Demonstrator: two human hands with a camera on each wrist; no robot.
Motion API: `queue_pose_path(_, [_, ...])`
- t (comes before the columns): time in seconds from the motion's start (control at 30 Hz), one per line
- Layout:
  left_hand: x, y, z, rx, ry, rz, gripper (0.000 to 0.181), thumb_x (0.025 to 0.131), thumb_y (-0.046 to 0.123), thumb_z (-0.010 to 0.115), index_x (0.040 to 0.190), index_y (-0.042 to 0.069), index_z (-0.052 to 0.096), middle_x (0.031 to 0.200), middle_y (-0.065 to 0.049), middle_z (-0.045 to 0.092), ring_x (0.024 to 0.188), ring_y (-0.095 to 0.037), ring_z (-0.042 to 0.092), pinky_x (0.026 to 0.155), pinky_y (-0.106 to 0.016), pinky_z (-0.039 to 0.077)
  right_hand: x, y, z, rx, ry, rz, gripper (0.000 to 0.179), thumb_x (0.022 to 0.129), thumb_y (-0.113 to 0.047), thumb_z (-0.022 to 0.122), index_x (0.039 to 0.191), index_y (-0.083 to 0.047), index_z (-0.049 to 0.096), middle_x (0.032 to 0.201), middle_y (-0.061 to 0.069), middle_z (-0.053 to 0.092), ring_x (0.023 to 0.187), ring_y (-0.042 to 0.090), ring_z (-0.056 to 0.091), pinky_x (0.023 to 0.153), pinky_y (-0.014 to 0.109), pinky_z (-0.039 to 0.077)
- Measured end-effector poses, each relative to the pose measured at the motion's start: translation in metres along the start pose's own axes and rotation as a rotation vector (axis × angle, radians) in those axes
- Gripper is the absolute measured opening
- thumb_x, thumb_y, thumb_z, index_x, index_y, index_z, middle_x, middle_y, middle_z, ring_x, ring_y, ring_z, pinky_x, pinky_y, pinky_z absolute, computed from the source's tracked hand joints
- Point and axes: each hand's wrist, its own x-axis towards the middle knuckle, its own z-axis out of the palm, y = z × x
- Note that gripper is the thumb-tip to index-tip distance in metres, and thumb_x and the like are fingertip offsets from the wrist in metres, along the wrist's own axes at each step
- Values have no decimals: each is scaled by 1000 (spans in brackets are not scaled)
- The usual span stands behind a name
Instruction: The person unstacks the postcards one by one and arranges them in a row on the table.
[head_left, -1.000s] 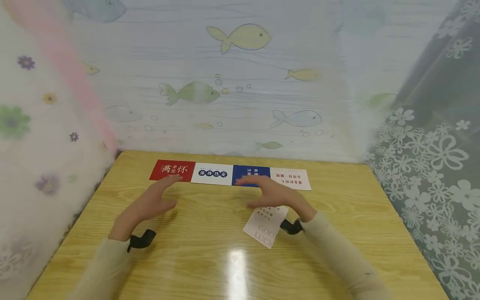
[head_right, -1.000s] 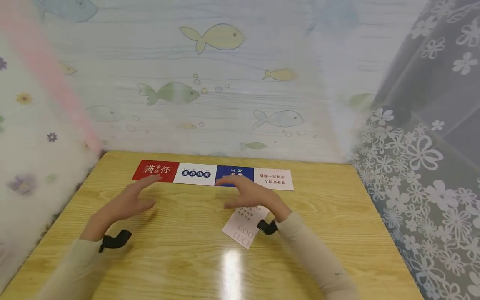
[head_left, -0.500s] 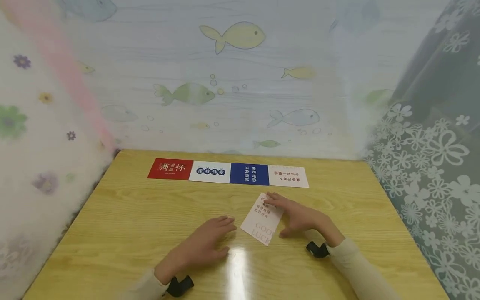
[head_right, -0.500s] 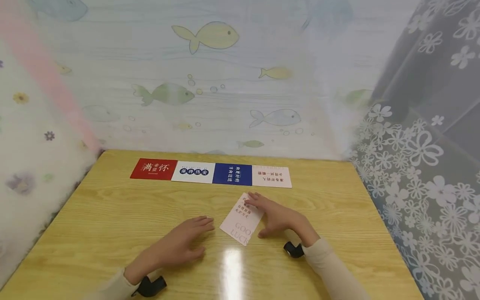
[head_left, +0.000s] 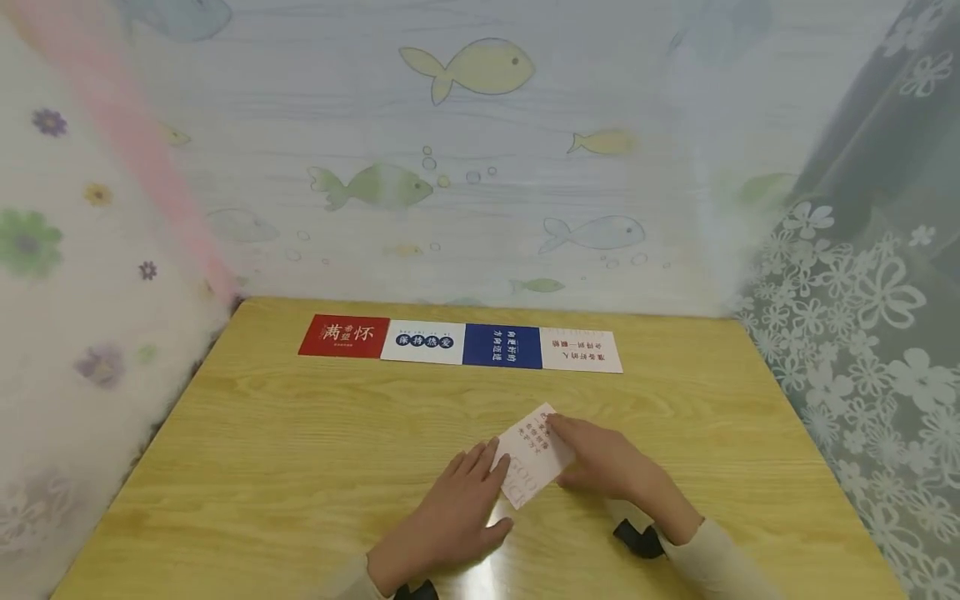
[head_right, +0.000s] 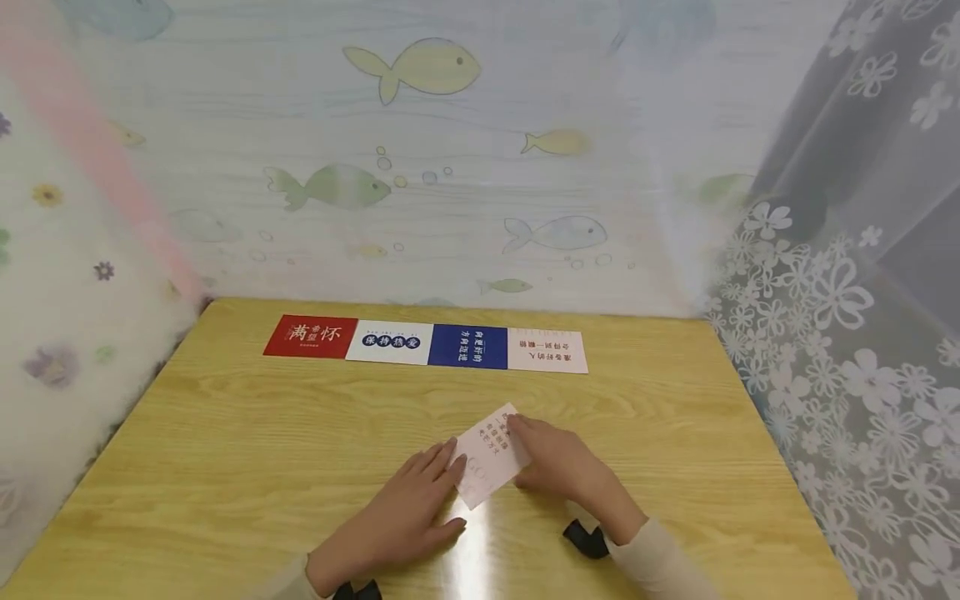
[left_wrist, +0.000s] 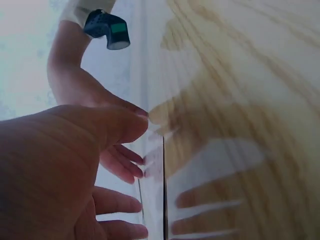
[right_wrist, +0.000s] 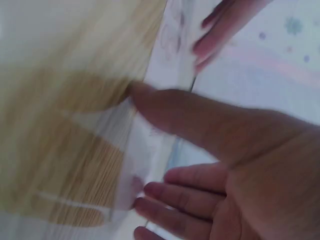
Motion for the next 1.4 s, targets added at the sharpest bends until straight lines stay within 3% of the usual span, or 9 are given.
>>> queue_pose_path(0.13, [3,1,3,-13,-11,-65,78,96,53,59,153,2,42,162,-19,35,150,-36,33,123,-52,30,-13,-10,-2,-59,-2,15,70,79,-9,78,144,2,54,140,19,62,123,35,63,99,49,55])
queue_pose_path(0.27, [3,-4,2,4,7,-82,78,94,52,64,152,4,46,162,-19,36,150,-36,33,123,-52,30,-22,-12,-4,-100,-2,-16,67,78,-14,86,139,-1,59,129,15,69,112,30,68,93,46,58])
queue_pose_path(0.37, [2,-9,0,-8,30,-85,79,91,51,69,151,4,47,161,-20,37,150,-37,33,122,-54,30,-24,-6,-3,-91,16,-51,73,75,-19,89,140,-3,59,132,13,67,116,29,66,96,47,57])
queue_pose_path(0.47, [1,-16,-1,-36,36,-98,84,88,52,72,151,3,45,161,-20,37,149,-37,34,122,-55,30,-24,5,-1,-13,48,-94,84,73,-24,91,145,-2,53,146,15,58,131,34,57,107,52,50])
queue_pose_path(0.57, [0,-26,-2,-74,31,-105,92,85,56,73,153,1,43,161,-19,37,150,-38,32,122,-57,29,-22,18,2,60,50,-129,100,70,-31,92,152,0,44,159,19,41,146,40,38,118,58,35])
queue_pose_path(0.7, [0,-41,-4,-120,32,-111,98,82,60,74,153,1,42,163,-19,34,152,-39,28,123,-59,25,-17,34,6,121,14,-146,112,69,-42,92,156,0,36,165,22,26,153,45,21,121,63,24])
queue_pose_path(0.97, [7,-58,-6,-158,97,-63,91,75,60,79,145,6,56,161,-18,37,151,-40,29,122,-60,25,-18,47,7,230,-27,-112,105,73,-45,90,156,-6,39,167,21,22,154,46,15,120,68,20])
queue_pose_path(1.4, [16,-69,-9,-117,115,60,90,71,59,80,138,3,60,163,-16,36,152,-37,29,125,-55,23,-25,46,11,241,16,-101,95,72,-42,91,149,-7,49,165,20,29,153,45,21,121,63,23])
